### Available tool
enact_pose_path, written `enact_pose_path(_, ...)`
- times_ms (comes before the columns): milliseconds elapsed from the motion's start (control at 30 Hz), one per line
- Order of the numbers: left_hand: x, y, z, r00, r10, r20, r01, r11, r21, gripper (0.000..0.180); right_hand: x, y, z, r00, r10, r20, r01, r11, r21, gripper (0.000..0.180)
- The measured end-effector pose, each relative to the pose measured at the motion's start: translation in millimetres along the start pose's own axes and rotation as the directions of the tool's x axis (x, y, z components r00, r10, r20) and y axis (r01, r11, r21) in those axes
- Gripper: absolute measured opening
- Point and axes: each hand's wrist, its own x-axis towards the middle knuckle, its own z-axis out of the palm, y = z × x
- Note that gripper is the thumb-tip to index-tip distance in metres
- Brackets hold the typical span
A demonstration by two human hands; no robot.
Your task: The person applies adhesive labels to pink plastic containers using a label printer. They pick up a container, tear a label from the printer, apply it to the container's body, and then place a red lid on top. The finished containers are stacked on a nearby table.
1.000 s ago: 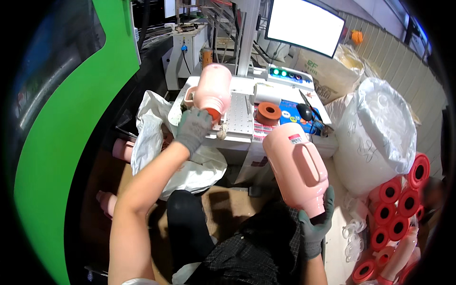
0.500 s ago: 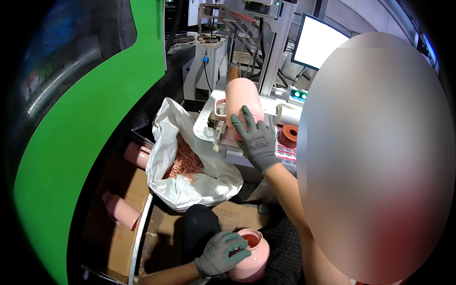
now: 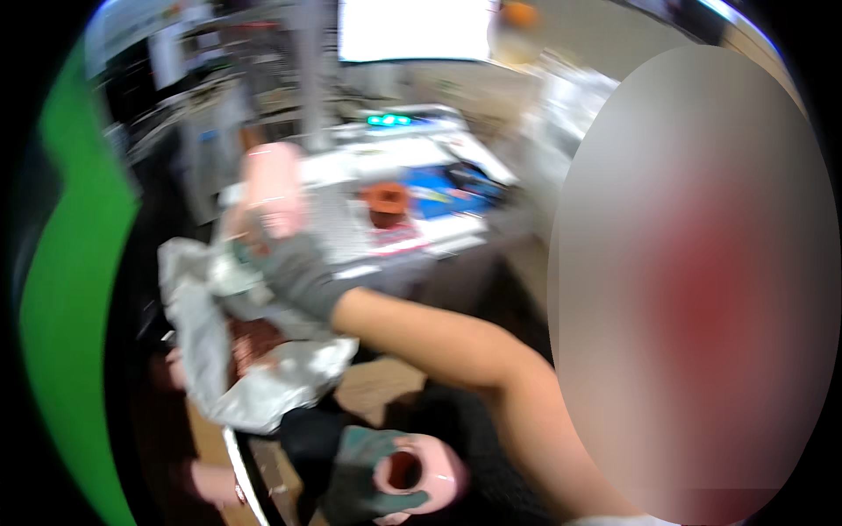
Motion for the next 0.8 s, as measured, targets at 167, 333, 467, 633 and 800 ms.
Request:
enact_pose_path(167,41,4,-20,0.735,-0.319,0.599,0.345,0.935,0.075,0.049,-174,-7,-83,0.975,0.04,-0.218,0.024,0.959,0.284,0.069)
enact_pose_path(333,16,3,4,0.771,-0.485,0.413,0.445,0.874,0.196,0.064,-393,-7,-221,0.803,0.596,0.026,-0.595,0.798,0.094,0.069)
enact_pose_path(467,14,-32,-1,0.732,-0.476,0.487,0.442,0.876,0.193,0.074,-490,-29,-354,0.394,0.836,-0.381,-0.91,0.413,-0.035,0.065)
enact_pose_path(633,24,-45,11,0.71,-0.557,0.43,0.527,0.826,0.199,0.073,-699,-21,-538,-0.018,0.386,-0.923,-0.995,0.082,0.053,0.031)
enact_pose_path(800,37,-38,36,0.673,-0.592,0.442,0.517,0.805,0.291,0.068,-868,-71,-580,-0.11,0.111,-0.988,-0.782,-0.623,0.017,0.061)
